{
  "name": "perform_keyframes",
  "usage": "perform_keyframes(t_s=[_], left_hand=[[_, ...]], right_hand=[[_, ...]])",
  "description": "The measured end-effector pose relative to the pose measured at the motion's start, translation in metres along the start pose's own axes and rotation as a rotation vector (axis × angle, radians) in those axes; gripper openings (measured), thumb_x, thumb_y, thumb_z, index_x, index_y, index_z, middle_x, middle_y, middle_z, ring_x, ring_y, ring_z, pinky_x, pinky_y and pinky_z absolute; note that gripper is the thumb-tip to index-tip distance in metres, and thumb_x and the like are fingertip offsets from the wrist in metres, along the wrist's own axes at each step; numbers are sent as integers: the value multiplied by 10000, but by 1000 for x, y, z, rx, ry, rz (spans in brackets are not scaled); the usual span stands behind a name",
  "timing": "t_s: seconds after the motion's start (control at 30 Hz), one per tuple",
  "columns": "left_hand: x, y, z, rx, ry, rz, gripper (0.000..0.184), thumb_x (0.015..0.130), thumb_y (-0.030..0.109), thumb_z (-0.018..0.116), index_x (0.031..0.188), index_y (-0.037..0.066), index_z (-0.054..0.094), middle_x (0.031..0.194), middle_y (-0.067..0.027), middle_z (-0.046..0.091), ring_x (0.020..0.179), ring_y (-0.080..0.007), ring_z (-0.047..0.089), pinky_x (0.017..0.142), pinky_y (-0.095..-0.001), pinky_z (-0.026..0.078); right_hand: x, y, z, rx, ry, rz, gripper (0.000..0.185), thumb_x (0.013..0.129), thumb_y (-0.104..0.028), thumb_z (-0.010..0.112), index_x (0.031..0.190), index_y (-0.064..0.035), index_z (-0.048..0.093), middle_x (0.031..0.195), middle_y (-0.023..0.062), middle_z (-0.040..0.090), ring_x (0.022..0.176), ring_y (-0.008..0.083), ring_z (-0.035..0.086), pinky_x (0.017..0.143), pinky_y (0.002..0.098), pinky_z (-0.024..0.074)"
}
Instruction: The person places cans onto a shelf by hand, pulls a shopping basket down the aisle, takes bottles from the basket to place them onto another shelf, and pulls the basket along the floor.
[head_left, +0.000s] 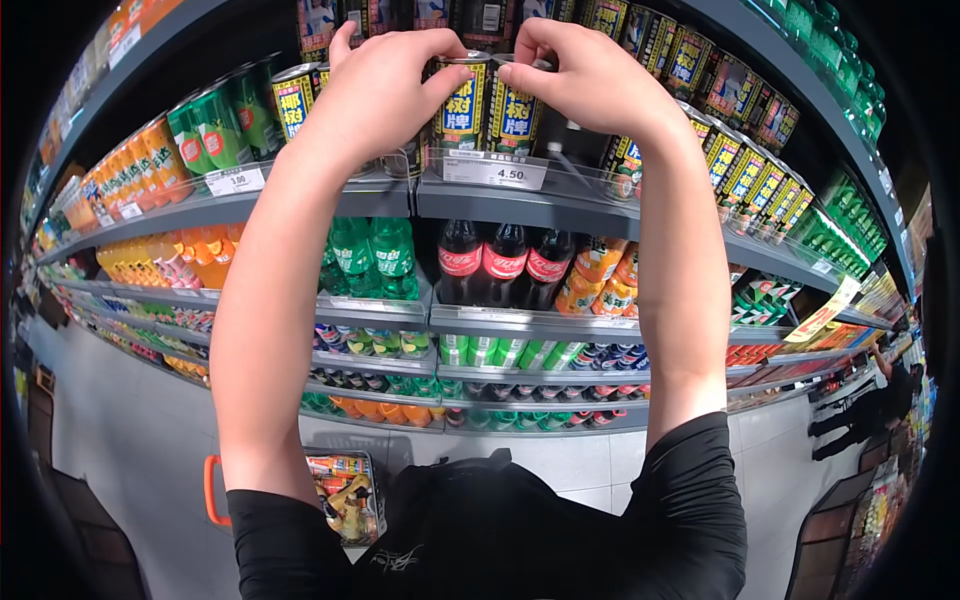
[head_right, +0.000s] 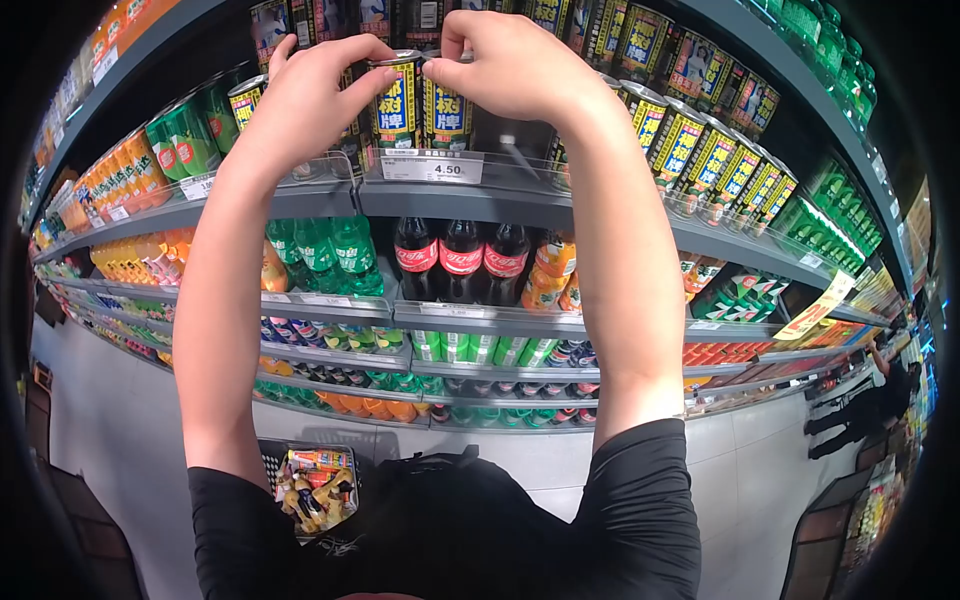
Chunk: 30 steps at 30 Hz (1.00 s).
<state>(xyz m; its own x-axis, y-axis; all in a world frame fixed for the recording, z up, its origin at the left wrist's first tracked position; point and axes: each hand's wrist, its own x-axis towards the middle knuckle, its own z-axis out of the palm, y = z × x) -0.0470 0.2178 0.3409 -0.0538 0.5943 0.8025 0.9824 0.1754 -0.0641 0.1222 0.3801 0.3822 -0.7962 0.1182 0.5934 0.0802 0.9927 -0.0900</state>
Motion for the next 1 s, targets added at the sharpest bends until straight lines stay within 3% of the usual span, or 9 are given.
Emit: perform_keyframes(t_s=[0.13, 0.17, 0.23, 0.27, 0.33, 0.6, 0.73, 0.9, 1.0], left_hand=[[0, 1, 1, -14, 6, 9, 242, 1029, 327, 655, 1177, 147, 718, 919, -56, 754, 838, -250, 692, 1233, -612, 201], [0, 3, 1, -17, 5, 8, 241, 1028, 324, 655, 1179, 146, 718, 912, -50, 752, 818, -245, 688, 1237, -610, 197], [1, 8, -2, -26, -21, -26, 260, 1027, 333, 654, 1206, 152, 709, 1045, -44, 763, 997, -249, 701, 1248, -609, 178], [1, 6, 2, -37, 14, -14, 268, 1026, 337, 653, 1216, 155, 707, 1087, -45, 761, 1054, -251, 696, 1249, -609, 176], [1, 11, 3, -45, 13, -13, 306, 1028, 362, 647, 1253, 161, 697, 1213, -46, 743, 1235, -256, 650, 1251, -607, 177], [22, 28, 24, -67, 6, 126, 312, 1024, 401, 660, 1167, 133, 730, 1020, -42, 763, 852, -232, 683, 1219, -579, 238], [25, 28, 20, -49, -53, 90, 312, 1018, 406, 670, 1157, 132, 720, 987, -43, 754, 835, -229, 678, 1212, -593, 238], [27, 33, 17, -39, -54, 77, 318, 983, 403, 703, 1125, 119, 703, 963, -79, 737, 939, -267, 682, 1194, -639, 238], [28, 33, 12, -46, -80, 77, 326, 974, 402, 715, 1117, 109, 699, 989, -90, 730, 964, -276, 682, 1201, -637, 239]], right_hand=[[-16, -15, -16, 97, -10, 151, 301, 977, -332, 708, 1047, -41, 676, 830, 79, 672, 726, 171, 604, 669, 354, 491], [-26, -40, -50, -25, -54, 220, 391, 999, -365, 651, 1117, 8, 661, 1111, 211, 719, 1014, 296, 691, 902, 432, 556], [-40, -20, -60, -83, 34, 194, 362, 983, -345, 667, 1078, 4, 658, 1115, 219, 713, 1028, 301, 691, 903, 434, 553], [-44, 31, -43, -85, 184, -22, 319, 971, -338, 710, 1074, -37, 686, 877, 89, 695, 775, 194, 633, 722, 360, 512], [-63, 30, -60, -197, 102, 103, 342, 959, -342, 722, 1093, -31, 681, 951, 100, 715, 846, 215, 654, 780, 372, 524], [-70, 49, -54, -479, 95, 9, 361, 914, -312, 765, 1098, -34, 627, 1015, 147, 709, 929, 340, 681, 836, 429, 532], [-76, -4, -63, -359, 27, 247, 323, 937, -300, 721, 1054, -9, 644, 1016, 192, 709, 933, 303, 687, 832, 417, 545], [-54, 38, -53, -231, 34, 95, 366, 862, -229, 825, 970, -18, 546, 844, 124, 627, 764, 270, 574, 714, 409, 490], [-47, 25, -46, -152, 48, 71, 357, 836, -310, 820, 955, -40, 620, 921, 175, 720, 904, 387, 703, 804, 483, 545]])
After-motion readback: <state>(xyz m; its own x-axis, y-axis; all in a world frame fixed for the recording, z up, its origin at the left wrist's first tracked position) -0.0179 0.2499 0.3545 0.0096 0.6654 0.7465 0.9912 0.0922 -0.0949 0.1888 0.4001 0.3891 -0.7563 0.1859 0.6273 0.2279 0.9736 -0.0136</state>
